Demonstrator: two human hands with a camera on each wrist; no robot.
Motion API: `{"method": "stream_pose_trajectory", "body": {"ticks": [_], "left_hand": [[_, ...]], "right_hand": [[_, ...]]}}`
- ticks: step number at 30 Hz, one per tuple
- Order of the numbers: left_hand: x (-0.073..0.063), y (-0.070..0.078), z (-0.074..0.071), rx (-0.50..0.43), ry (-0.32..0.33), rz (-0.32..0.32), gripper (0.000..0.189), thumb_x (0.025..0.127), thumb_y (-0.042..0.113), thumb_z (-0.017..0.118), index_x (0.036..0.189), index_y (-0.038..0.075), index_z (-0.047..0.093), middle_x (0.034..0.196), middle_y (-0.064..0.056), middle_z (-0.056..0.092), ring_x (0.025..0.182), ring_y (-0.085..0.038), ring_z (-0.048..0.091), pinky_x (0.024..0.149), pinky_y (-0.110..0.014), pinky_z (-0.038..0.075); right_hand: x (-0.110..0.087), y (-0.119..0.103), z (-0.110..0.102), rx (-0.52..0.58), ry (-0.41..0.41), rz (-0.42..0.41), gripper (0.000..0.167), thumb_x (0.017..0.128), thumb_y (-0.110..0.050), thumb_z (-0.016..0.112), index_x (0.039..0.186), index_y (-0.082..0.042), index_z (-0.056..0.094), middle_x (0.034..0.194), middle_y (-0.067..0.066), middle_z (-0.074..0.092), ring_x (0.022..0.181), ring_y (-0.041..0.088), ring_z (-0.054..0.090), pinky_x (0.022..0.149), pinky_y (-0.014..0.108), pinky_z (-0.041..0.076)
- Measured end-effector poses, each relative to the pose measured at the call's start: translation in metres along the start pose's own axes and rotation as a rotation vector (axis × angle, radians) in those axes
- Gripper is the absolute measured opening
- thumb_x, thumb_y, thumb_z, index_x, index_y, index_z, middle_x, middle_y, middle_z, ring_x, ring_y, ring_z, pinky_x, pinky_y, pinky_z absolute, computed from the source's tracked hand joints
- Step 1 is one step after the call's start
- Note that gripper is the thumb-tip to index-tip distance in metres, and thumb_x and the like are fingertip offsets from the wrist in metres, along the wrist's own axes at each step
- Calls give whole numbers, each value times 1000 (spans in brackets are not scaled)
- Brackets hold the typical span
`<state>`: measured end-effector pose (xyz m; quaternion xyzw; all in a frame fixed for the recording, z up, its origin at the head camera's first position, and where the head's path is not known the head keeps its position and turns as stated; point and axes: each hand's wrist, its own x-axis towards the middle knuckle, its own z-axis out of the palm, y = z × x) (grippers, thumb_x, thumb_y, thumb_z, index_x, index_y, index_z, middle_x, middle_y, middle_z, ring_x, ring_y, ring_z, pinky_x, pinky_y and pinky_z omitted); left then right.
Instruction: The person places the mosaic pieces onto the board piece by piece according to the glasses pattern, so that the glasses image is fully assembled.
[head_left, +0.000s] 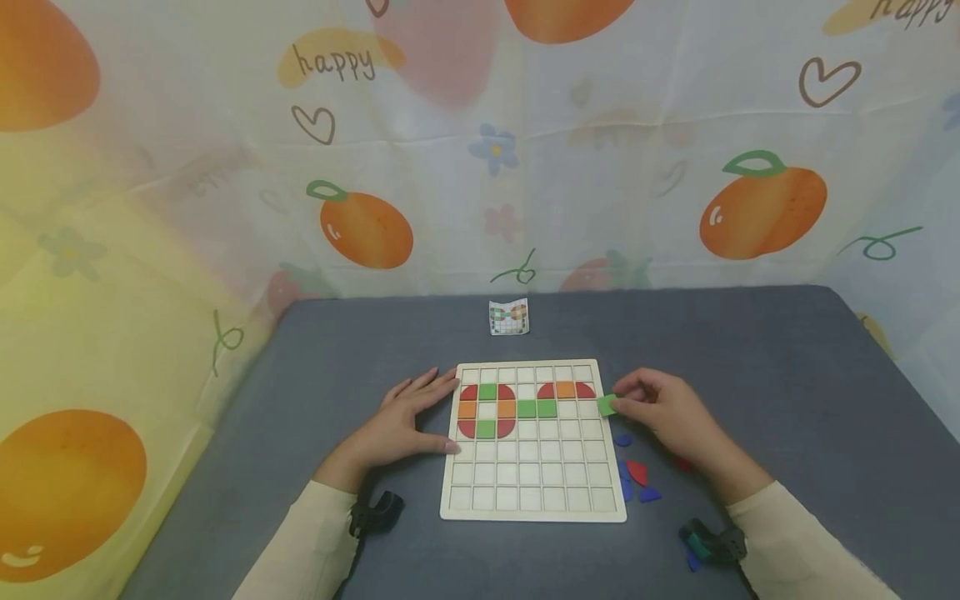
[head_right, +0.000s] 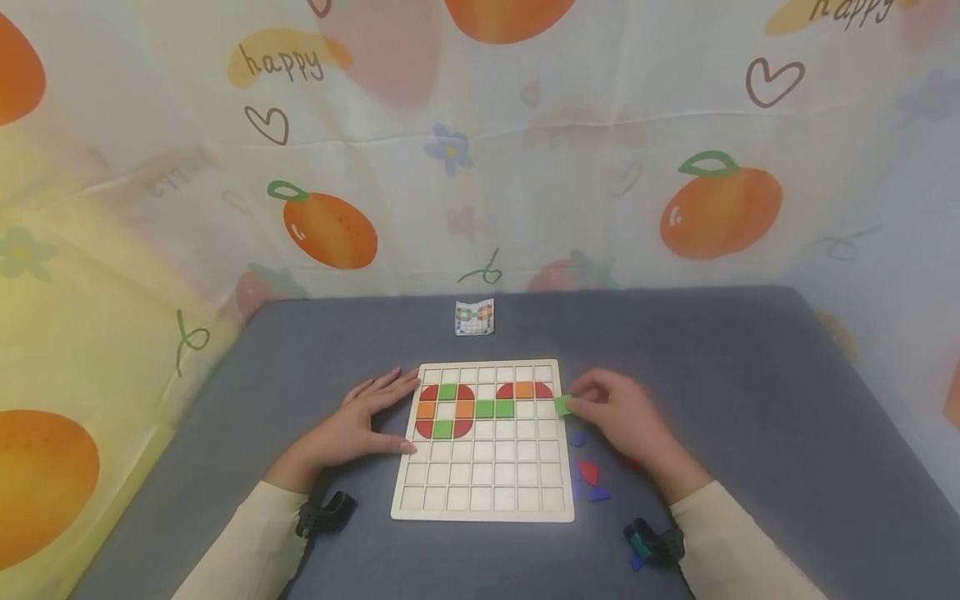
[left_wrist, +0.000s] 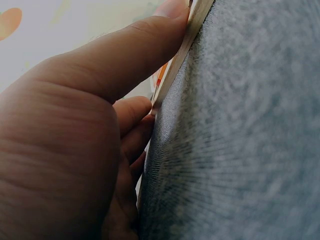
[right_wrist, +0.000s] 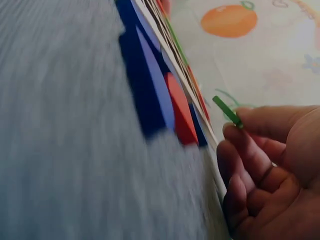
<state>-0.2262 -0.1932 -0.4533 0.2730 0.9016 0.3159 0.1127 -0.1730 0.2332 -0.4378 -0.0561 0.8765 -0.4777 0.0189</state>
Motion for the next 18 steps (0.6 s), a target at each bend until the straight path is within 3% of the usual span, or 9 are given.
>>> {"method": "stream_pose_trajectory", "body": {"ticks": [8, 18], "left_hand": [[0, 0, 1, 3, 5, 2, 106, 84, 54, 93, 170, 18, 42, 176, 7, 31, 165, -29, 13, 125, -63, 3], [0, 0, 1, -5, 6, -1, 106, 84, 52, 94, 170, 17, 43, 176, 6, 32, 165, -30, 13, 125, -63, 3]], "right_hand": [[9, -10, 19, -8, -15, 59, 19, 101, -16, 81, 113, -3, 75, 87, 1, 71, 81, 21, 64, 75, 41, 49], [11, -16, 26, -15, -35, 78, 19, 102, -19, 79, 114, -5, 75, 91, 2, 70, 83, 22, 63, 76, 41, 50]]}}
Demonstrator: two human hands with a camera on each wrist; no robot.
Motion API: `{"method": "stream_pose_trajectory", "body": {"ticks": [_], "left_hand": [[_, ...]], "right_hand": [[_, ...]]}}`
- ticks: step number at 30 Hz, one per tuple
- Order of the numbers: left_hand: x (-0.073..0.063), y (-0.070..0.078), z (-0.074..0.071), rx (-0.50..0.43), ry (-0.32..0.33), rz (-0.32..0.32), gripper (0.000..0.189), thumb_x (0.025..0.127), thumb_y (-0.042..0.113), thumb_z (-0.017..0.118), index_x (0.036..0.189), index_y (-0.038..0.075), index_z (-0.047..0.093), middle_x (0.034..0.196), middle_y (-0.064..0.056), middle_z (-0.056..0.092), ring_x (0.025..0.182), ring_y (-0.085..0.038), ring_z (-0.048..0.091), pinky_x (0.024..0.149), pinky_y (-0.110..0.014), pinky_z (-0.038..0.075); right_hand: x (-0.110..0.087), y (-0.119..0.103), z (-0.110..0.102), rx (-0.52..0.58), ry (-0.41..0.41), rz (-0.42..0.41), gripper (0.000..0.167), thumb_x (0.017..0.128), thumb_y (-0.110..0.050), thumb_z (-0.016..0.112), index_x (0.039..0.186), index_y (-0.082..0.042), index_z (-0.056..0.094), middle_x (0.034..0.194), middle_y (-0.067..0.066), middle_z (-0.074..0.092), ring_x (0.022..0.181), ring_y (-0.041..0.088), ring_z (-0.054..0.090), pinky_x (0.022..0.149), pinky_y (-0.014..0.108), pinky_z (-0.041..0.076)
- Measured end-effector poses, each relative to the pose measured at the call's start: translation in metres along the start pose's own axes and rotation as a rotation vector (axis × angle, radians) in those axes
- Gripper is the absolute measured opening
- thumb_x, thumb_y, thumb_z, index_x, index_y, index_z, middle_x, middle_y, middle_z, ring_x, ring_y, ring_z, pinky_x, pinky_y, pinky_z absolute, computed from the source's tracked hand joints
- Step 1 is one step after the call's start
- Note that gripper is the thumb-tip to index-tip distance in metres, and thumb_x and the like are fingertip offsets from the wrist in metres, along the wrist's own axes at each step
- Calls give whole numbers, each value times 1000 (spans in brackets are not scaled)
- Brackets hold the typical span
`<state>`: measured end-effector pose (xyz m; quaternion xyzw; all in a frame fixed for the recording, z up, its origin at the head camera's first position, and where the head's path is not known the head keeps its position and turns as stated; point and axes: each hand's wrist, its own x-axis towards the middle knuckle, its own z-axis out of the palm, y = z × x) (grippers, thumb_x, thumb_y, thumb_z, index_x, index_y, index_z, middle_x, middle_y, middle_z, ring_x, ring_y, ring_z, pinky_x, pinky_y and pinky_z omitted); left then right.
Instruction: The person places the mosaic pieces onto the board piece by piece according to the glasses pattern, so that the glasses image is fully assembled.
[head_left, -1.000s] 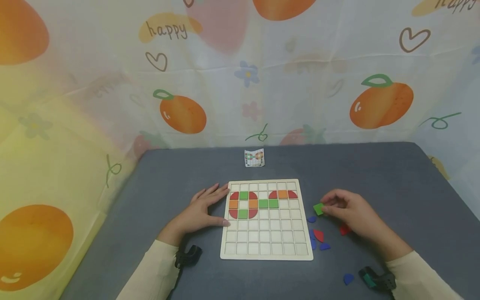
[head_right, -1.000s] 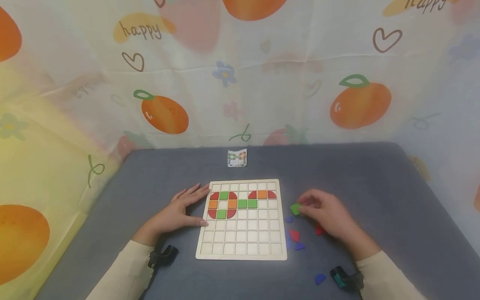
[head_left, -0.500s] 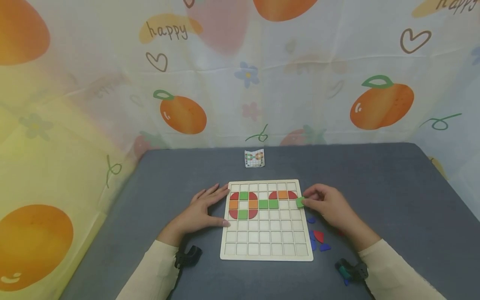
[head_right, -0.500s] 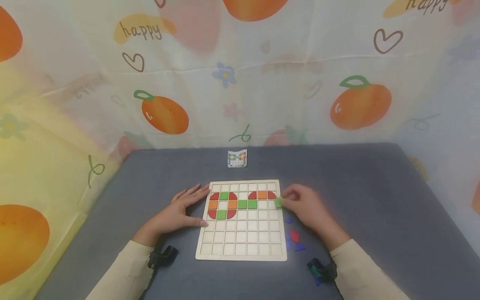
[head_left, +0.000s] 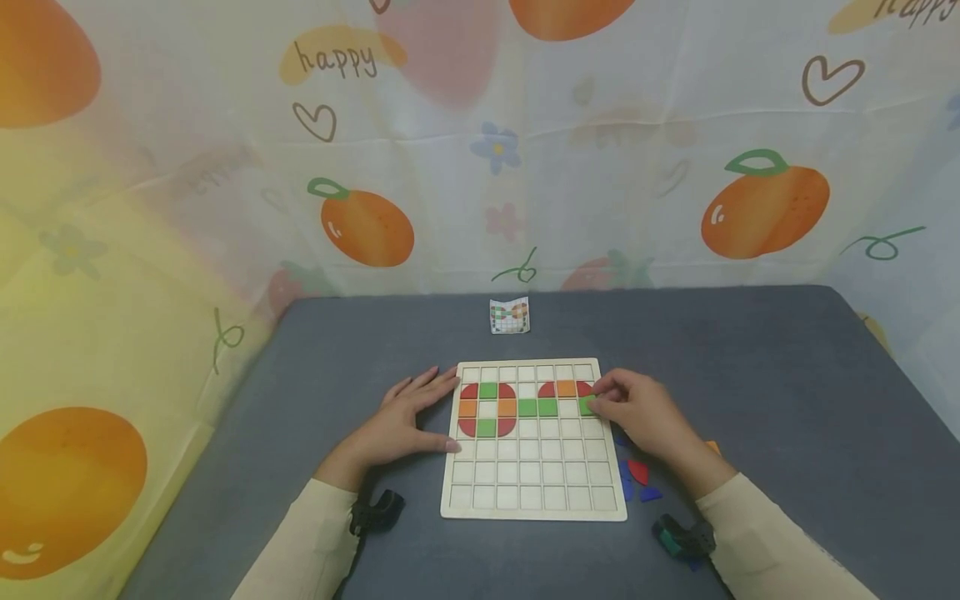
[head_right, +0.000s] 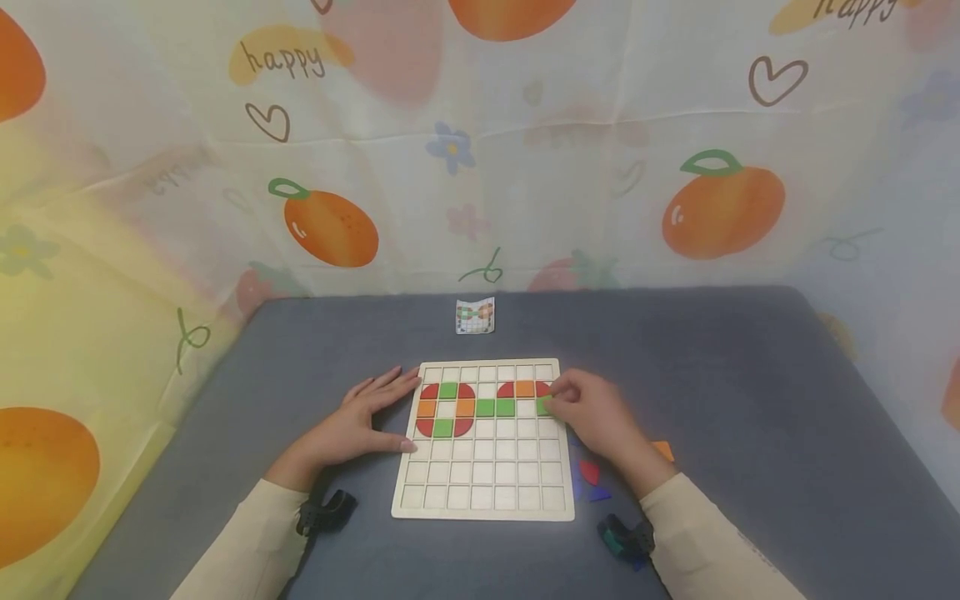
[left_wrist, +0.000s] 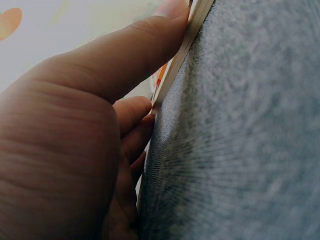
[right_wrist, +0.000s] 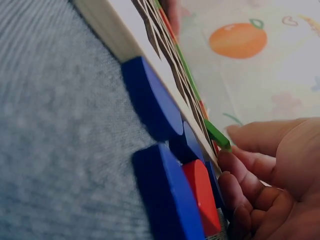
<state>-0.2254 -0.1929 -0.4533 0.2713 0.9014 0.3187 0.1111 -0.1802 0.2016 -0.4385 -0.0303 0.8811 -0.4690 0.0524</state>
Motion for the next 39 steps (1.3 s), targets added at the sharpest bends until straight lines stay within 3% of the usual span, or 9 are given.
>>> {"method": "stream_pose_trajectory", "body": {"ticks": [11, 17, 26, 34, 39], "left_hand": [[0, -1, 0, 5, -2, 1, 106, 84, 54, 93, 170, 18, 42, 176, 8, 31, 165, -29, 12, 126, -62, 3], [-1, -2, 1, 10, -2, 2, 105, 85, 55, 92, 170, 20, 42, 176, 8, 31, 165, -28, 12, 126, -63, 3], [-1, -1, 0, 1, 0, 2, 105, 85, 55, 92, 170, 19, 42, 175, 8, 31, 165, -27, 12, 126, -62, 3], [0, -2, 1, 8, -4, -7, 106, 84, 54, 93, 170, 20, 42, 176, 7, 31, 165, -27, 12, 126, -61, 3], [-1, -3, 0, 7, -1, -1, 105, 85, 55, 92, 170, 20, 42, 176, 6, 31, 165, -29, 12, 126, -62, 3]], "right_hand": [[-1, 5, -3, 63, 12, -5, 28, 109, -29, 71, 121, -4, 72, 100, 5, 70, 90, 25, 63, 78, 41, 51], [-7, 5, -12, 172, -11, -31, 34, 112, -32, 66, 127, -2, 70, 108, 10, 71, 95, 28, 65, 84, 43, 53], [-20, 16, -37, 342, -75, -133, 50, 120, -34, 45, 136, 11, 62, 117, 20, 70, 103, 32, 72, 90, 32, 57], [-39, 42, -70, 349, -100, -159, 56, 122, -33, 32, 143, 14, 54, 123, 24, 67, 106, 26, 72, 93, 26, 56], [-48, 59, -85, 319, -107, -157, 45, 122, -21, 37, 144, 15, 53, 124, 22, 67, 107, 23, 72, 92, 24, 56]]}}
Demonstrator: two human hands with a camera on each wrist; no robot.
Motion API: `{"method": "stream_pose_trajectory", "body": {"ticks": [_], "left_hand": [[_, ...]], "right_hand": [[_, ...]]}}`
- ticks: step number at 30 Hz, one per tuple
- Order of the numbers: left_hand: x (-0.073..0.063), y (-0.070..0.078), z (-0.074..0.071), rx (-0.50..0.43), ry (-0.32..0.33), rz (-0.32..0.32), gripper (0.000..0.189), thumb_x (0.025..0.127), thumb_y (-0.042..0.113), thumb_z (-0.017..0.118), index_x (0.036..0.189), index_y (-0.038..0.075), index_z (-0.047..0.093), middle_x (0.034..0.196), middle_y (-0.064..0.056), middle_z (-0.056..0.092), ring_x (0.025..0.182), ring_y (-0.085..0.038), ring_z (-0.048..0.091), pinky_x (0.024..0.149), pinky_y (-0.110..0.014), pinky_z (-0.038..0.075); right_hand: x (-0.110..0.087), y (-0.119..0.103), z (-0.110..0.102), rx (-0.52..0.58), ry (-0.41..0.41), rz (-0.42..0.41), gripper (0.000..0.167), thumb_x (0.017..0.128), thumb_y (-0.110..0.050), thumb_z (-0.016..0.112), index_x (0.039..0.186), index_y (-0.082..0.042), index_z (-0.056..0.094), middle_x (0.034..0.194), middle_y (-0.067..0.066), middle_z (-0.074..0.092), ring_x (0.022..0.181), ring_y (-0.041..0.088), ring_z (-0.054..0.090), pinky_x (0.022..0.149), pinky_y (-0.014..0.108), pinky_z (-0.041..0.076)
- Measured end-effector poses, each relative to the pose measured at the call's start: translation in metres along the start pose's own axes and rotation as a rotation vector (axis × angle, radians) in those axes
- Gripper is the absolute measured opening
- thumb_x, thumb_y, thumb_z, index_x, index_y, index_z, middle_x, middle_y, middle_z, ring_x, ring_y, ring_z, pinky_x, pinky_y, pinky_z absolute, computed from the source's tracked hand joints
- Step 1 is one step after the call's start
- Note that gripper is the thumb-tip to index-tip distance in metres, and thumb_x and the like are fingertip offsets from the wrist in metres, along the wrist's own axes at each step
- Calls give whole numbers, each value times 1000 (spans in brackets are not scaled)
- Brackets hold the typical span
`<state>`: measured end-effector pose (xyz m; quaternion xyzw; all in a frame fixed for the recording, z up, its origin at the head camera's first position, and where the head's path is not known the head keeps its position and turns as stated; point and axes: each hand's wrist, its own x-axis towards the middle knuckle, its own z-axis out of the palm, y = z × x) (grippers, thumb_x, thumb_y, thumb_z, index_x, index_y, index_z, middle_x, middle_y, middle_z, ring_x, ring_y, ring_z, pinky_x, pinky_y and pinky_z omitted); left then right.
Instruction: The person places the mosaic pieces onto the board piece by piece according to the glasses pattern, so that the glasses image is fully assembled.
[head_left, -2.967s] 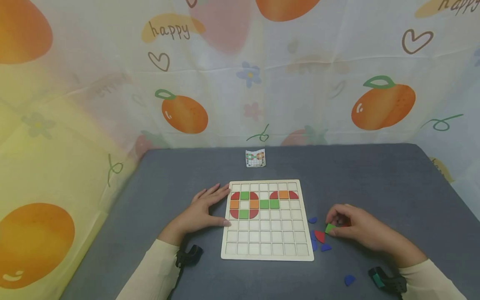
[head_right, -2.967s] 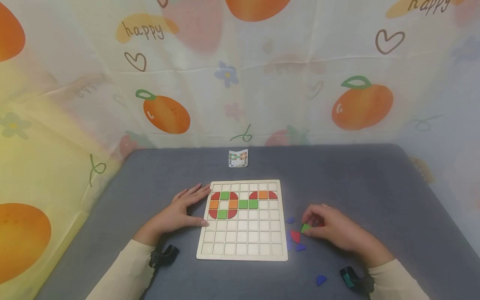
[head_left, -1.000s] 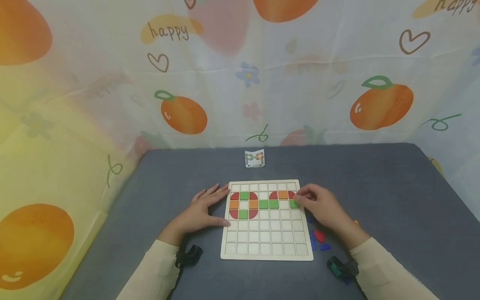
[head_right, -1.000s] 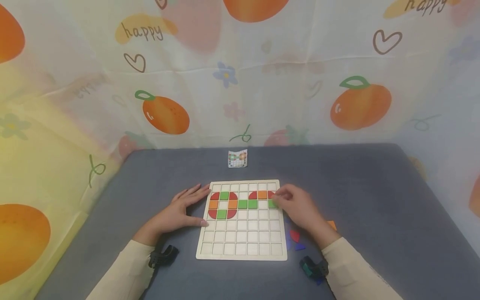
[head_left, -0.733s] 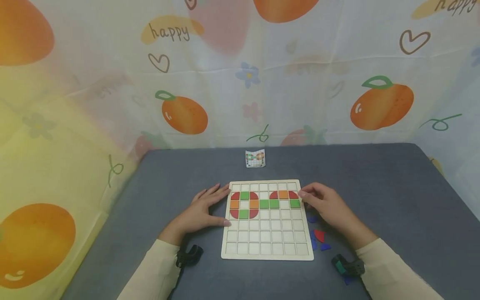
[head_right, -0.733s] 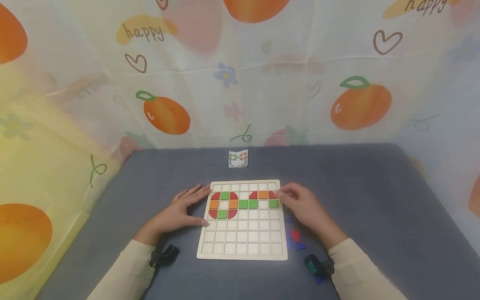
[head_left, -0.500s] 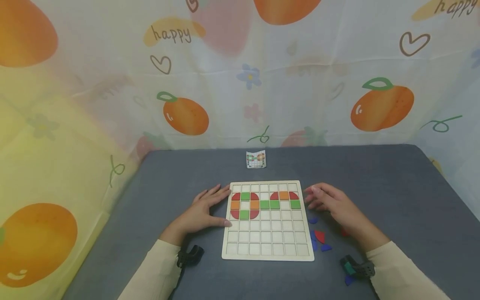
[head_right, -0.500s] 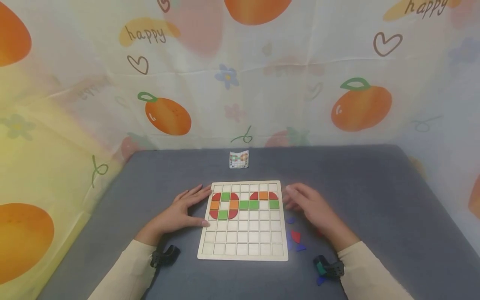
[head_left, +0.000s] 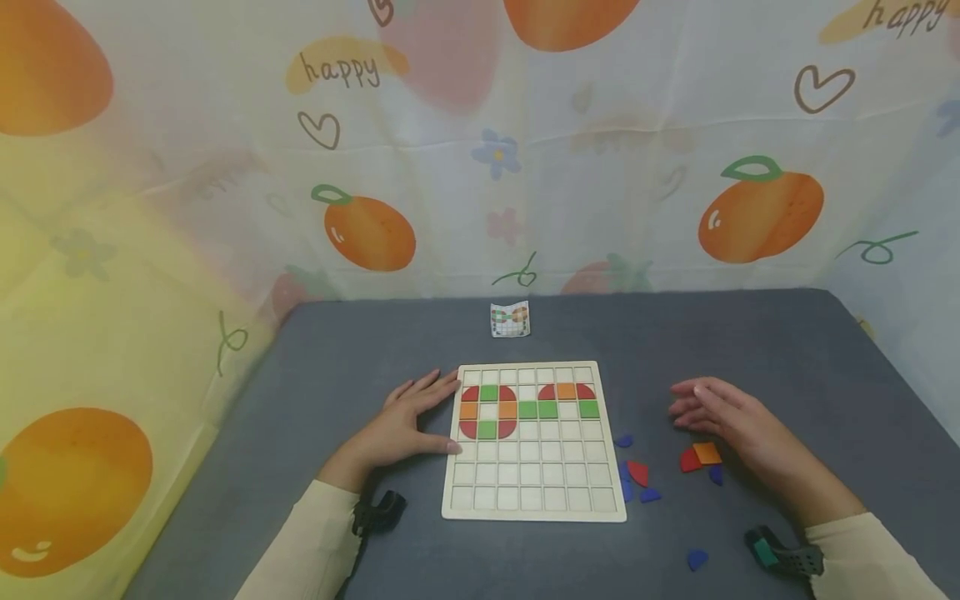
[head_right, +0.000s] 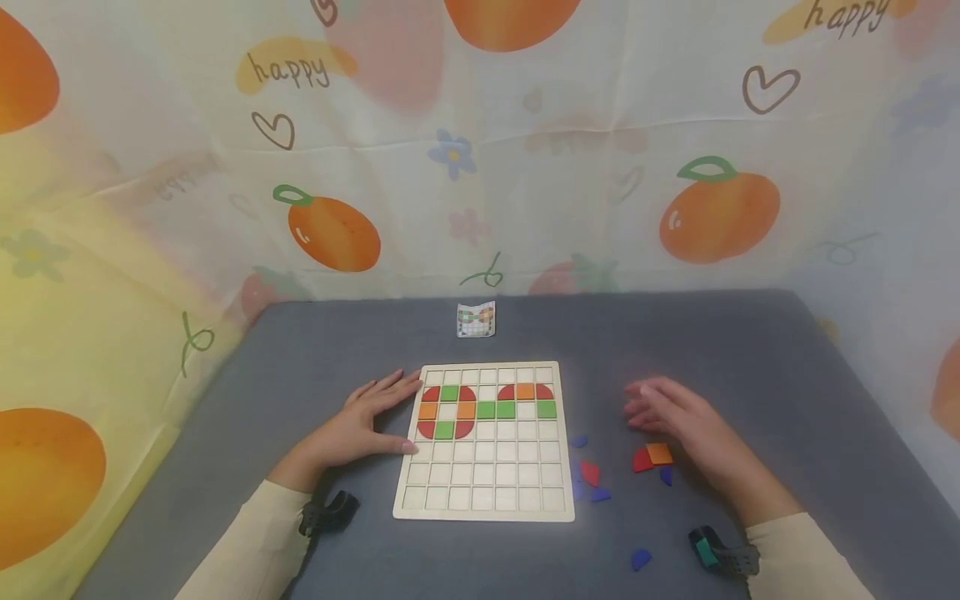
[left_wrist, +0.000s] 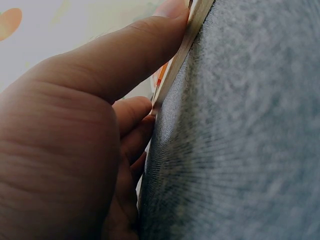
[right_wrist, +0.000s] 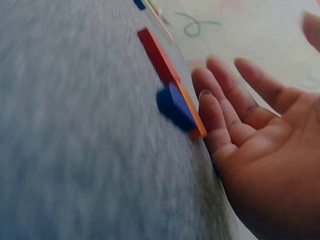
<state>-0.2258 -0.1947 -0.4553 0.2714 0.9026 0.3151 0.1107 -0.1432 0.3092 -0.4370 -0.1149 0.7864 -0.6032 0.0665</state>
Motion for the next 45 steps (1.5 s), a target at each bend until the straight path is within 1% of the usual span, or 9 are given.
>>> {"method": "stream_pose_trajectory", "body": {"ticks": [8, 15, 22, 26, 30, 34, 37, 41, 45], "left_hand": [[-1, -1, 0, -6, 0, -3, 105, 85, 55, 92, 170, 20, 42, 176, 7, 31, 165, -28, 12, 126, -62, 3], [0, 0, 0, -9, 2, -7, 105, 84, 55, 92, 170, 21, 42, 176, 7, 32, 165, -29, 12, 126, -63, 2], [-1, 0, 1, -7, 5, -8, 105, 84, 55, 92, 170, 20, 43, 176, 8, 32, 165, -29, 12, 126, -63, 2], [-1, -1, 1, -9, 4, -5, 105, 84, 55, 92, 170, 20, 43, 176, 8, 31, 165, -29, 12, 126, -63, 3], [-1, -2, 1, -5, 6, 0, 105, 85, 55, 92, 170, 20, 43, 176, 8, 31, 165, -28, 12, 126, -63, 3], [-1, -1, 2, -6, 7, -3, 105, 84, 55, 92, 170, 21, 43, 176, 8, 31, 165, -28, 12, 126, -63, 3], [0, -1, 2, -5, 5, -9, 105, 84, 56, 92, 170, 21, 43, 176, 8, 31, 165, -28, 12, 126, -63, 3], [0, 1, 2, -4, 3, -13, 104, 84, 55, 92, 170, 21, 43, 176, 8, 31, 165, -28, 12, 126, -63, 3], [-1, 2, 1, -3, 4, -15, 104, 85, 54, 92, 170, 19, 43, 176, 8, 32, 165, -28, 12, 126, -63, 3]], "right_hand": [[-3, 0, 12, -179, -114, 57, 35, 109, -23, 71, 137, -3, 68, 129, 10, 70, 111, 18, 67, 88, 30, 56], [-5, 1, 31, -381, -145, -75, 30, 94, -33, 90, 118, -21, 76, 115, -7, 66, 101, 15, 54, 81, 32, 52], [-6, -3, 45, -570, -121, -174, 27, 90, -41, 92, 108, -30, 75, 108, -18, 62, 101, 10, 52, 84, 37, 47], [-6, -5, 49, -567, -125, -176, 21, 92, -32, 92, 103, -31, 74, 110, -18, 62, 105, 12, 53, 88, 38, 48], [-5, -6, 50, -492, -146, -143, 20, 94, -20, 89, 102, -26, 73, 109, -14, 65, 101, 12, 59, 85, 35, 51], [-5, -8, 52, -428, -151, -95, 19, 97, -12, 85, 111, -19, 74, 105, -11, 67, 95, 10, 62, 79, 32, 53], [-4, -10, 52, -425, -120, -92, 19, 99, -12, 83, 116, -17, 76, 104, -11, 68, 91, 9, 62, 77, 32, 54], [-2, -13, 54, -399, -58, -89, 13, 100, -12, 83, 109, -19, 77, 97, -10, 68, 84, 11, 62, 74, 31, 53], [4, -15, 59, -378, -10, -62, 17, 99, -9, 82, 112, -18, 75, 98, -10, 71, 87, 11, 67, 77, 31, 56]]}}
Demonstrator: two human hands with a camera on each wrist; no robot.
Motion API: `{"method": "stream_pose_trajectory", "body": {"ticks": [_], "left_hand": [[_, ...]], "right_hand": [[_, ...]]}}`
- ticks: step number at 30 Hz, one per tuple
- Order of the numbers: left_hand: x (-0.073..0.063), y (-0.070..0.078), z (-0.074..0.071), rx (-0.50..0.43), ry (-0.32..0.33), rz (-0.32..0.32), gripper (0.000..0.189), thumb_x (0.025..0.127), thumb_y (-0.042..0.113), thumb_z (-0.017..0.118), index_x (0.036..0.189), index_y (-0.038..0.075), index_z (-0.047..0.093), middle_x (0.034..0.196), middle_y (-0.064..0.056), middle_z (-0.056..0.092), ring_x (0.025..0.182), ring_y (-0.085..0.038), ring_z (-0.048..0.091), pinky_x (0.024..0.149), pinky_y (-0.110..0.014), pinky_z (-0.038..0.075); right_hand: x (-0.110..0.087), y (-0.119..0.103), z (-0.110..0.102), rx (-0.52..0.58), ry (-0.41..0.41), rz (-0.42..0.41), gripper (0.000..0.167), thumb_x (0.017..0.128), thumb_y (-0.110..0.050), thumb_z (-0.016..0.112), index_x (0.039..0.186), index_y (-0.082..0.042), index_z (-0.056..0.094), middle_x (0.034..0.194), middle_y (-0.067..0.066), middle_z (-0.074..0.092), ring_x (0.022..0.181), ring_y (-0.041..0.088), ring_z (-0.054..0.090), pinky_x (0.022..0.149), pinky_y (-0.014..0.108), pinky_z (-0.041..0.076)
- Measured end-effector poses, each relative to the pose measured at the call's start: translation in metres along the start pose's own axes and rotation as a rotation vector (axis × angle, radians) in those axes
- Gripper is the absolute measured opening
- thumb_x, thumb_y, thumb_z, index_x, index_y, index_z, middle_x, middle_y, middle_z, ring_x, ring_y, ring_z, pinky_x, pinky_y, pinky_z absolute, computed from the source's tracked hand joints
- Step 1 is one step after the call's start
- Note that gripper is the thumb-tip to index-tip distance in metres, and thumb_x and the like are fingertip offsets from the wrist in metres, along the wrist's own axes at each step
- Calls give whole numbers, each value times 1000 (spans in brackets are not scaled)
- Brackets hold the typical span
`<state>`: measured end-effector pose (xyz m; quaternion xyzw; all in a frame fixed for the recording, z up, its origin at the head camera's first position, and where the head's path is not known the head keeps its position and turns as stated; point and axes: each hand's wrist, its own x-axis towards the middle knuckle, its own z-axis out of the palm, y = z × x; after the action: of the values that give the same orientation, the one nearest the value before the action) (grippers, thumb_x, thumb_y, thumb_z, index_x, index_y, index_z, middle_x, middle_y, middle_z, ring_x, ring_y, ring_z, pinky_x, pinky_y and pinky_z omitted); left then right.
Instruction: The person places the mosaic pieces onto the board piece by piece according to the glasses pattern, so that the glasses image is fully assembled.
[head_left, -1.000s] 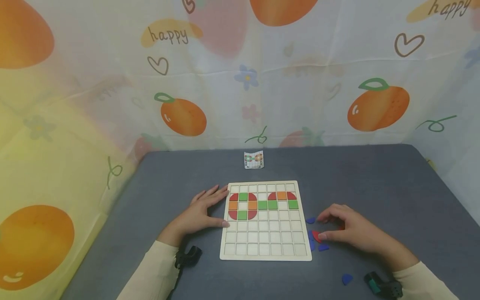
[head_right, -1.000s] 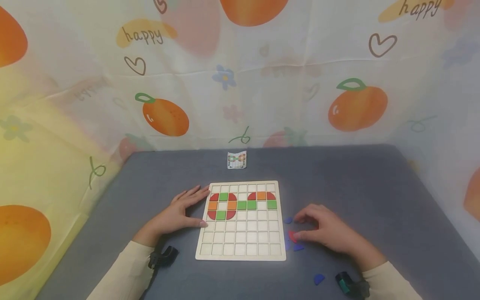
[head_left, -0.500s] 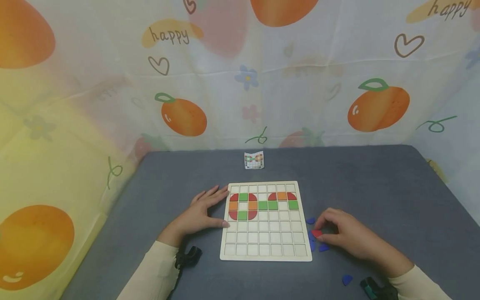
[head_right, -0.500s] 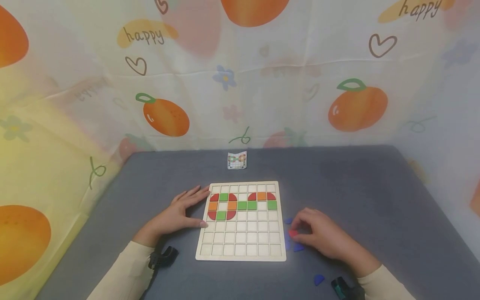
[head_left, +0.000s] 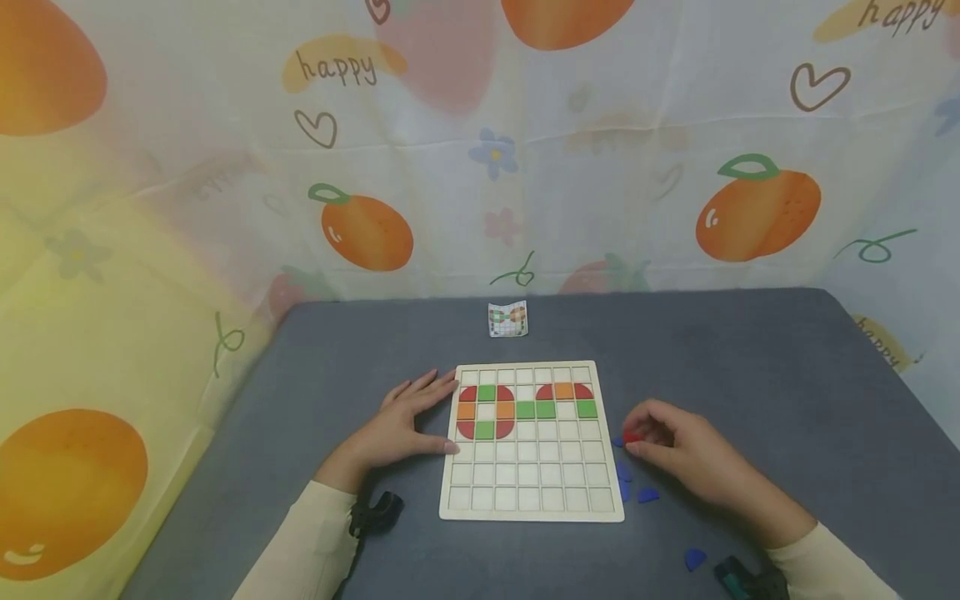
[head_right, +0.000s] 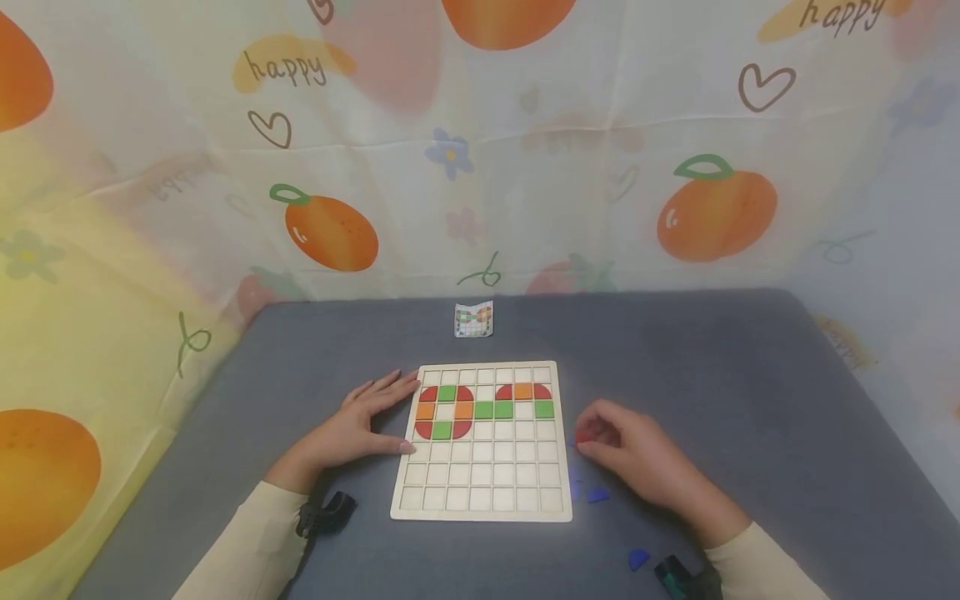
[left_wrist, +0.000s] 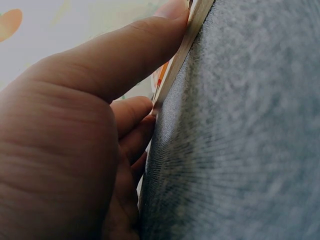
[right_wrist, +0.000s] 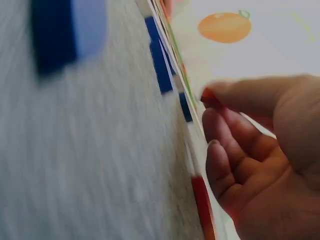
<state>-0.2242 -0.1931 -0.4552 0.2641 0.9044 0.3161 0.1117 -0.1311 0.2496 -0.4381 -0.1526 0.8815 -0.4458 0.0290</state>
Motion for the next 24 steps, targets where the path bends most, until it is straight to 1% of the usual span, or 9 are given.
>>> {"method": "stream_pose_trajectory", "body": {"ticks": [2, 4, 8, 10, 13, 18, 24], "left_hand": [[0, 0, 0, 2, -2, 0, 104, 85, 55, 92, 170, 19, 43, 176, 8, 31, 165, -29, 13, 126, -63, 3], [0, 0, 0, 4, -3, 1, 104, 85, 55, 92, 170, 19, 43, 176, 7, 31, 165, -29, 13, 126, -63, 3], [0, 0, -1, 2, -2, 4, 104, 85, 55, 92, 170, 20, 43, 176, 7, 31, 165, -30, 13, 125, -64, 4], [1, 0, -1, 2, -3, 4, 104, 85, 55, 92, 170, 20, 43, 176, 7, 31, 165, -30, 13, 125, -64, 4], [1, 1, -2, 2, -3, 4, 104, 85, 54, 92, 170, 20, 43, 176, 7, 32, 165, -30, 13, 125, -64, 4], [1, 1, -3, 4, -7, -2, 104, 84, 54, 92, 170, 20, 43, 176, 7, 32, 165, -30, 13, 125, -64, 3], [2, 0, -3, 8, -15, -9, 104, 84, 56, 91, 170, 21, 43, 176, 7, 31, 165, -30, 13, 126, -64, 3]], "right_hand": [[4, -2, 3, 8, 18, -1, 19, 99, -7, 82, 115, -16, 76, 104, -10, 73, 91, 11, 70, 80, 32, 58], [8, -5, 7, 34, 31, -5, 19, 99, -7, 82, 115, -14, 77, 105, -9, 75, 92, 11, 72, 82, 32, 59], [17, -13, 16, 117, 29, 7, 11, 99, -10, 82, 107, -12, 75, 97, -5, 74, 85, 16, 73, 78, 31, 57], [23, -17, 20, 159, 25, 32, 11, 100, -11, 83, 106, -12, 74, 94, -2, 74, 82, 18, 72, 76, 30, 56], [33, -22, 29, 192, 25, 54, 11, 100, -11, 83, 105, -11, 73, 93, -1, 74, 82, 21, 71, 74, 30, 56], [50, -27, 44, 200, 42, 56, 11, 99, -9, 82, 107, -12, 75, 94, -2, 75, 85, 22, 70, 76, 33, 56], [63, -31, 59, 150, 37, 71, 7, 102, -12, 80, 109, -12, 79, 93, -5, 73, 81, 17, 67, 74, 37, 54]]}}
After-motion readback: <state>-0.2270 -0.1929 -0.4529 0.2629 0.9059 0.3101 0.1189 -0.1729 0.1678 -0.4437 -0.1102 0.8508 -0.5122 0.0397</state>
